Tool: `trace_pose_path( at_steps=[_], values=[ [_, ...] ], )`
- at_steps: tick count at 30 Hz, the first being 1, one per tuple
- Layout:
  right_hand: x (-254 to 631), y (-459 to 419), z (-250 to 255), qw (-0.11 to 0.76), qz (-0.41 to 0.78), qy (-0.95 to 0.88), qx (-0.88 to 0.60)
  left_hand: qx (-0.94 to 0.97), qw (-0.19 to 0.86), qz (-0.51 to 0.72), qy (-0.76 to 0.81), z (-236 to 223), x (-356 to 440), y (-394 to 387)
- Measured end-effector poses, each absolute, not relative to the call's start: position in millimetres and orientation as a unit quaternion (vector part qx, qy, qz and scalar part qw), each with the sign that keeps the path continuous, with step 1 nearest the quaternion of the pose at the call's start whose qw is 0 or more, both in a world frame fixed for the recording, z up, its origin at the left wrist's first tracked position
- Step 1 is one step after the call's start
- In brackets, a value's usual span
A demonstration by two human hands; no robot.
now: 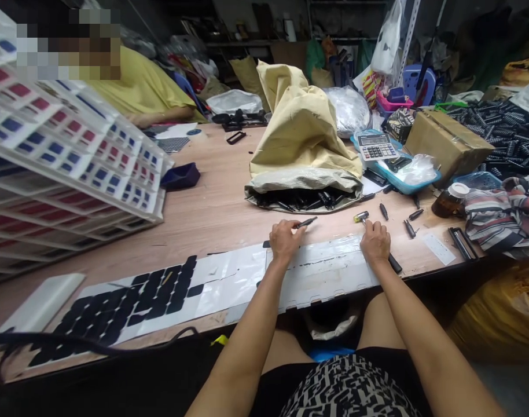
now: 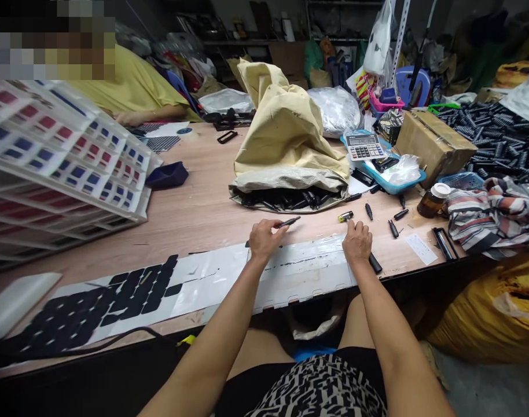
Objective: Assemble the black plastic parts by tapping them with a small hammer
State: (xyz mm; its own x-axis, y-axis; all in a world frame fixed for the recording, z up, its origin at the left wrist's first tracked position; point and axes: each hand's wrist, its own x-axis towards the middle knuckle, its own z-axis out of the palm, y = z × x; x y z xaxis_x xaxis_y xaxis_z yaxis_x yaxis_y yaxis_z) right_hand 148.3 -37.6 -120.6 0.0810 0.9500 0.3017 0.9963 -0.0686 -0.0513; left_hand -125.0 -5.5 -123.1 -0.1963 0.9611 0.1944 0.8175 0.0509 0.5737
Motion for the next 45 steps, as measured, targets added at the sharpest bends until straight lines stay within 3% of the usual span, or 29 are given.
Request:
trace_pose_path(
  at_steps=[4,11,21,34,45],
  values=[
    [148.5,-37.0,-121.1,0.128,-0.103,-0.672,-0.722,0.698,0.202,0.297,0.620,-137.5,-119.7,-54.7],
    [153.7,-33.8,-118.1,0.165,-0.092,-0.671,-0.717,0.719,0.194,0.319,0.586,-149.7,-107.1,-70.4],
    [109.2,-89.5,-89.9,0.381,0.181,-0.713,-0.559,0.692,0.234,0.324,0.601,-145.3,-108.4,-64.9],
    [79.1,-111.6,-100.0,0.321,0.177,-0.753,-0.547,0.671,0.240,0.339,0.615,-144.5,-107.6,-62.4],
    [88.4,-110.6,-100.4,0.324,0.176,-0.733,-0.572,0.666,0.251,0.343,0.613,-139.8,-107.7,-62.9]
  ],
)
